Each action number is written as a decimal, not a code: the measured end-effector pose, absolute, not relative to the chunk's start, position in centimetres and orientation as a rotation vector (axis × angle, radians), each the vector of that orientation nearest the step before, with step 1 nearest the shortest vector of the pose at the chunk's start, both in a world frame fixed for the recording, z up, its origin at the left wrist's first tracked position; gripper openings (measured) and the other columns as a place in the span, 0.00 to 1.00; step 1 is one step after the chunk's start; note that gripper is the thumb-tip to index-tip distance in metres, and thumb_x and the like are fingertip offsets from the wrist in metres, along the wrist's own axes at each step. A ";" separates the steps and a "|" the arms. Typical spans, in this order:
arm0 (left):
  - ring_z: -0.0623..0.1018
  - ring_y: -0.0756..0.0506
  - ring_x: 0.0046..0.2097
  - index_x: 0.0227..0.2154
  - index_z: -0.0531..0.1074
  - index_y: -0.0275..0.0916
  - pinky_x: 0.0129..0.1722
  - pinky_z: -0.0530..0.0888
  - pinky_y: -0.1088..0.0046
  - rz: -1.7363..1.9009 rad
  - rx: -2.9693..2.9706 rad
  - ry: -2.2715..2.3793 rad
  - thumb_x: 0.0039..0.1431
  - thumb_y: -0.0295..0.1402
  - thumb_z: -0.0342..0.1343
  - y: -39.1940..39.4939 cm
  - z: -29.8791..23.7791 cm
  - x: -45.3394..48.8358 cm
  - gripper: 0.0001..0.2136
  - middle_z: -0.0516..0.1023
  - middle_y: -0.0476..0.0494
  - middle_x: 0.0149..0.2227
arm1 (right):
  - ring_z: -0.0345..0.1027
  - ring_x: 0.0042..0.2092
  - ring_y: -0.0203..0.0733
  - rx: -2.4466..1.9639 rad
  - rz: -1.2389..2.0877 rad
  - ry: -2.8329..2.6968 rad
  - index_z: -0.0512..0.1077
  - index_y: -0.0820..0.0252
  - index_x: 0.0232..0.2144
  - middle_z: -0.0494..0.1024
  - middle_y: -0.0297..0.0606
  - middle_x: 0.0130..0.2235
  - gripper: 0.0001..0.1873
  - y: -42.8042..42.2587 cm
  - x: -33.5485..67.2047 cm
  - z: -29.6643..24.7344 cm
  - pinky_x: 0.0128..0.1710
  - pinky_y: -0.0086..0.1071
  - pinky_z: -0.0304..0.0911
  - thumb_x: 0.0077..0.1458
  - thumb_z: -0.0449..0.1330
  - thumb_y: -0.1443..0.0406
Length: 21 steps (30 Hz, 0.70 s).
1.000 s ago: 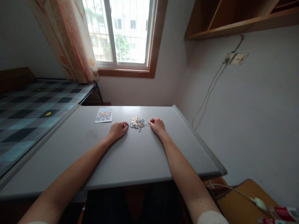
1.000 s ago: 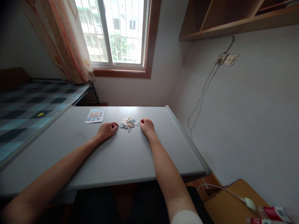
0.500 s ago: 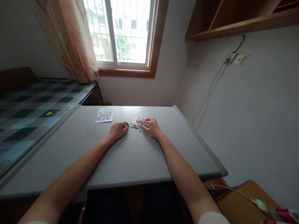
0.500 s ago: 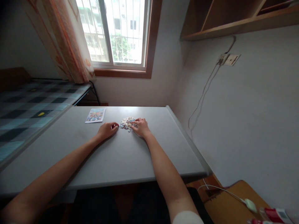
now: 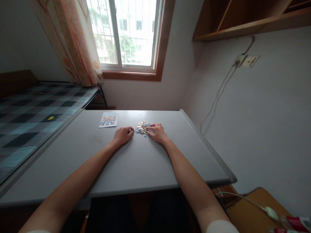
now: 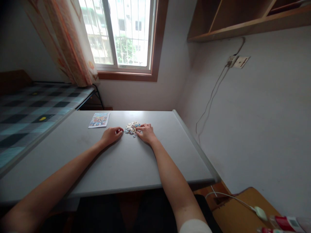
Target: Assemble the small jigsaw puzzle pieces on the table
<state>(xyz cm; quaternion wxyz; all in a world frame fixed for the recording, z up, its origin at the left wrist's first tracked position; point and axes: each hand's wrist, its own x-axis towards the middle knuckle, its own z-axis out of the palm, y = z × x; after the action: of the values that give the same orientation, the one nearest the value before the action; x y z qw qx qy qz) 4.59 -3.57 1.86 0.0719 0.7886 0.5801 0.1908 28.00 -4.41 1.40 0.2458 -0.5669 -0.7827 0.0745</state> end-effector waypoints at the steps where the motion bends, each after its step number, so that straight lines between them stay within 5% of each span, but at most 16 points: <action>1: 0.74 0.48 0.31 0.39 0.77 0.46 0.29 0.63 0.76 0.574 2.373 1.742 0.56 0.37 0.48 -3.6 1.9 4.6 0.14 0.78 0.48 0.30 | 0.56 0.49 0.47 -1.550 0.197 -2.133 0.75 0.47 0.44 0.73 0.38 0.46 0.15 -4.4 28.0 1.4 0.51 0.40 0.52 0.54 0.59 0.57; 21: 0.75 0.47 0.32 0.39 0.76 0.46 0.30 0.64 0.75 0.574 2.393 1.736 0.56 0.37 0.47 -3.5 1.8 4.5 0.14 0.78 0.48 0.30 | 0.55 0.50 0.49 -1.574 0.160 -2.141 0.75 0.50 0.45 0.72 0.40 0.49 0.15 -4.3 28.0 1.1 0.51 0.41 0.53 0.55 0.58 0.58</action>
<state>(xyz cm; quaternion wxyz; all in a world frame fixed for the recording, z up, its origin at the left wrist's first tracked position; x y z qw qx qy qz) 4.52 -3.54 1.79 0.0651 0.7930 0.5751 0.1903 28.00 -4.31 1.11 0.2372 -0.5743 -0.7813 0.0583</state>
